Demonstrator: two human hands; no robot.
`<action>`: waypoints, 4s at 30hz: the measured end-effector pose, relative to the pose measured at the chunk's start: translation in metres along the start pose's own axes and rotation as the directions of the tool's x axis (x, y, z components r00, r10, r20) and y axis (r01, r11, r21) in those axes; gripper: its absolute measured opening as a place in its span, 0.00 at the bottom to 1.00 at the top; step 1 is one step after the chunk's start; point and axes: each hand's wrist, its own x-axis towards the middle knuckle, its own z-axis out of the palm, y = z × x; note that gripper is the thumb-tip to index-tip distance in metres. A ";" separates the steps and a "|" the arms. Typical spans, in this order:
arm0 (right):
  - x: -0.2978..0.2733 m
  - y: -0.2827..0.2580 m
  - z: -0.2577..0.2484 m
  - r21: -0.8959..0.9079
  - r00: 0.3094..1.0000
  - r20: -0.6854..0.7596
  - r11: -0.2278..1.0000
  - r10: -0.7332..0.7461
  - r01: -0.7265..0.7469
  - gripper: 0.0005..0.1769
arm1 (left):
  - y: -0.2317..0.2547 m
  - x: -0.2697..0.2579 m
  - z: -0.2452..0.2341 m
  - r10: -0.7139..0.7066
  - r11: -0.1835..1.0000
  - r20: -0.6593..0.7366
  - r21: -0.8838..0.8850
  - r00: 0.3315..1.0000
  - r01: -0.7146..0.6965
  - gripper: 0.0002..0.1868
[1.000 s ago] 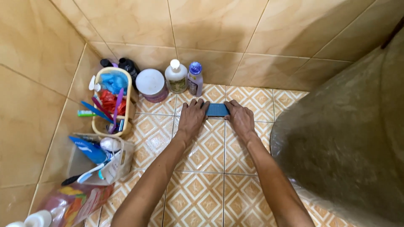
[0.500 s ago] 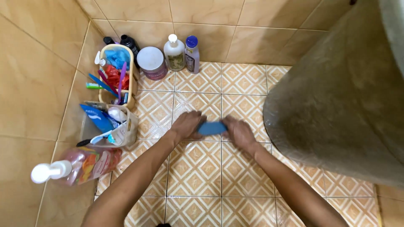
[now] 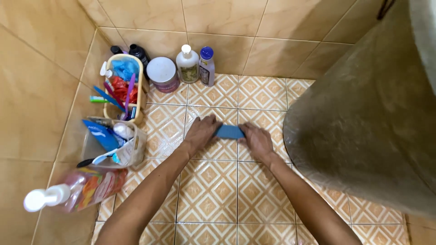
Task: The person scrubs a tiled bathroom floor with a blue sponge, moving around a large basin and a wall-mounted toiletry caddy. They then use a blue plastic cup to scoop water from the basin and pour it onto the floor to rinse the area.
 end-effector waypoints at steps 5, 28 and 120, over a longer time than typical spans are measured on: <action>0.087 0.028 -0.009 -0.042 0.996 -0.089 0.999 0.014 -0.018 0.29 | -0.027 0.048 -0.005 -0.120 0.984 -0.100 -0.146 0.988 0.104 0.27; -0.062 -0.032 0.001 0.112 0.999 0.048 0.993 0.020 -0.025 0.24 | 0.011 -0.020 0.005 0.037 0.977 0.127 -0.212 0.991 -0.009 0.28; 0.013 0.007 0.007 0.076 0.986 -0.115 0.991 0.121 -0.113 0.34 | -0.008 0.030 0.026 -0.004 0.997 -0.084 -0.082 0.996 -0.003 0.23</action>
